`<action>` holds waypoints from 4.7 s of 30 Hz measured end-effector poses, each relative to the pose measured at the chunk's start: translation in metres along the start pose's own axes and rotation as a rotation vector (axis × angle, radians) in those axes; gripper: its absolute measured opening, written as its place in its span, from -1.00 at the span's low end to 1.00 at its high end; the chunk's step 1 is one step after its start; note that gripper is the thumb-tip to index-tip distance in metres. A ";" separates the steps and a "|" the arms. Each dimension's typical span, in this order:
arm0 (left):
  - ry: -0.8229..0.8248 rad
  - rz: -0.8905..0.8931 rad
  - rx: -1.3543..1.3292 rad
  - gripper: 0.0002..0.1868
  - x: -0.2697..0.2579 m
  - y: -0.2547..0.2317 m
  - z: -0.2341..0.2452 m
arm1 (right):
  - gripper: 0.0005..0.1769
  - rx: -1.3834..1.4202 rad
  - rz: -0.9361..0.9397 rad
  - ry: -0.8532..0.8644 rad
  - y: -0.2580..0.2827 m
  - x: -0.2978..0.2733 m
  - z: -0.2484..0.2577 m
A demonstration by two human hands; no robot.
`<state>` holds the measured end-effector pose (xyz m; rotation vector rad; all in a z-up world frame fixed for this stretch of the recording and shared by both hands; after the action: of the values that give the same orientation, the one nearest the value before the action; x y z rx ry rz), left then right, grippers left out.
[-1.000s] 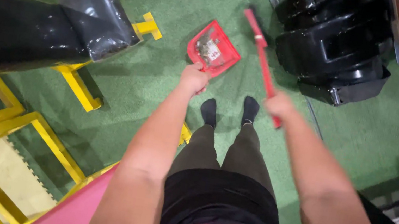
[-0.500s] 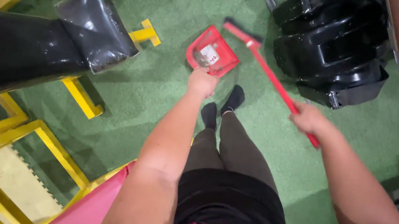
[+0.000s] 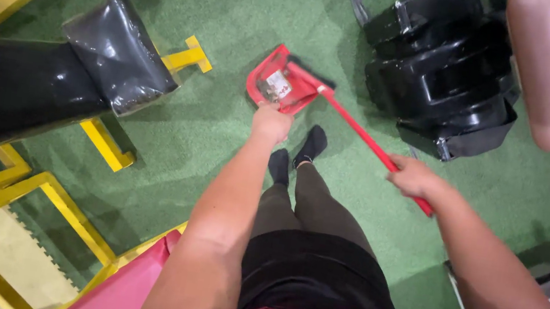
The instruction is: Sweeping debris off a gym floor into a red dustpan using a handheld broom.
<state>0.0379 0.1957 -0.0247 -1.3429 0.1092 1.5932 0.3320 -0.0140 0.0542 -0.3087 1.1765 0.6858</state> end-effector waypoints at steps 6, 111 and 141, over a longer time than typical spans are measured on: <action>-0.045 0.009 -0.103 -0.52 0.001 -0.009 0.002 | -0.27 0.011 0.100 -0.243 -0.004 0.059 0.002; 0.277 -0.235 0.653 -0.61 0.121 -0.076 0.243 | -0.33 0.393 -0.132 -0.345 0.172 -0.026 -0.129; 0.264 -0.253 0.659 -0.65 0.123 -0.058 0.217 | -0.22 0.324 -0.033 -0.388 0.212 0.063 -0.255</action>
<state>-0.0544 0.4341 -0.0094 -0.9837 0.5528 1.0269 0.0210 0.0252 -0.0721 0.0773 0.8889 0.4874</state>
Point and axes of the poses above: each hand's wrist, its own x-axis towards the middle knuckle, its own z-axis out of the back of the hand, y = z × x, the point moved 4 cm from there along x, towards the middle knuckle
